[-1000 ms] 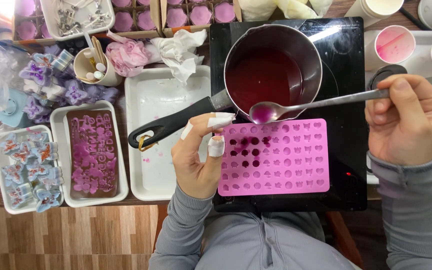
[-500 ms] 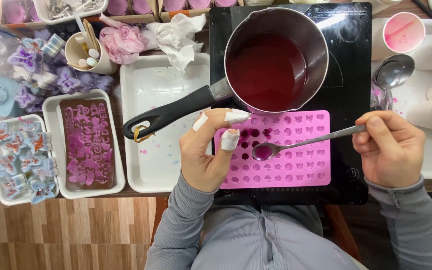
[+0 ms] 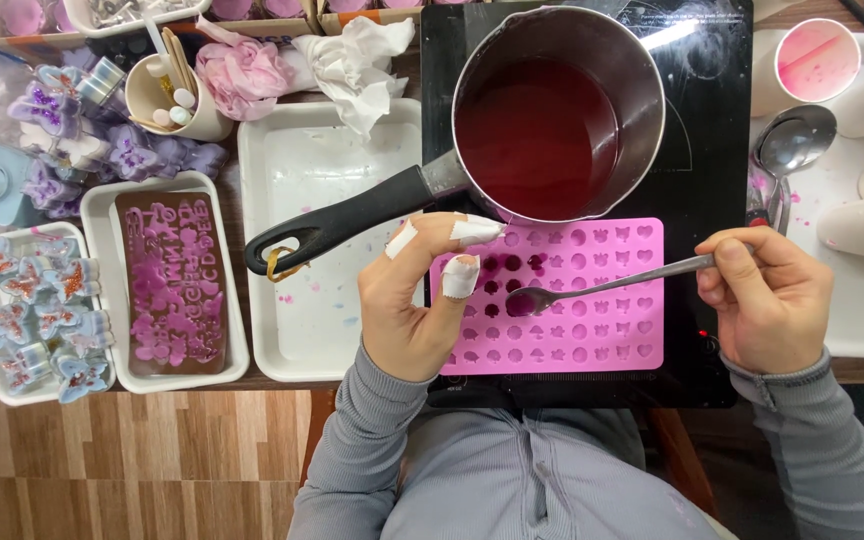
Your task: The person scoops melted red wax from a saucepan on an induction cooktop and pours it into a pink silicone mold with small animal-shaped cavities. They use a spoon to transfer the wax and occasionally wipe the spoon with a tissue.
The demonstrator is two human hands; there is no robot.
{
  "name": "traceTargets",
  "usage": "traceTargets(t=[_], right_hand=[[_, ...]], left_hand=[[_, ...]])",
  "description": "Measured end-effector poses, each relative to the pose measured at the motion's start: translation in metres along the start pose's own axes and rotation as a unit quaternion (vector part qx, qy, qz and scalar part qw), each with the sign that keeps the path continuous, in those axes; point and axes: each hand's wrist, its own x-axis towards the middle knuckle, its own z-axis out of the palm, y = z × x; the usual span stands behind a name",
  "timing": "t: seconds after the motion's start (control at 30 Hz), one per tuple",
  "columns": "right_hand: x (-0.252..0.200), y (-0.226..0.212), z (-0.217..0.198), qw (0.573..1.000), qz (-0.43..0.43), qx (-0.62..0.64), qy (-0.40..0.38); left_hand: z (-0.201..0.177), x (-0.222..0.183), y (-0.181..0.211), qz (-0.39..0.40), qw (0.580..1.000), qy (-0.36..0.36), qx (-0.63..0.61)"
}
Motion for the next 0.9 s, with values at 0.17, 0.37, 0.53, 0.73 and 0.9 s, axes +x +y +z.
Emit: traceTargets(t=[0.17,0.37,0.53,0.73,0.9], right_hand=[[-0.006,-0.013,0.005,0.998,-0.035,-0.048,-0.011],[-0.014,-0.026,0.011,0.99,-0.066,-0.126,0.002],[-0.02,-0.047,0.024,0.972,-0.087,-0.22,-0.005],[-0.026,-0.067,0.034,0.945,-0.134,-0.299,-0.02],[-0.029,-0.083,0.043,0.928,-0.181,-0.322,-0.043]], left_hand=[[-0.001,0.0,0.0,-0.001,1.0,-0.001,-0.001],[-0.001,0.0,0.001,0.0,1.0,-0.001,-0.001],[-0.002,-0.001,0.001,-0.003,1.0,-0.002,-0.001],[-0.003,0.0,0.006,-0.016,1.0,-0.01,0.0],[-0.002,-0.002,0.003,-0.02,1.0,0.002,0.006]])
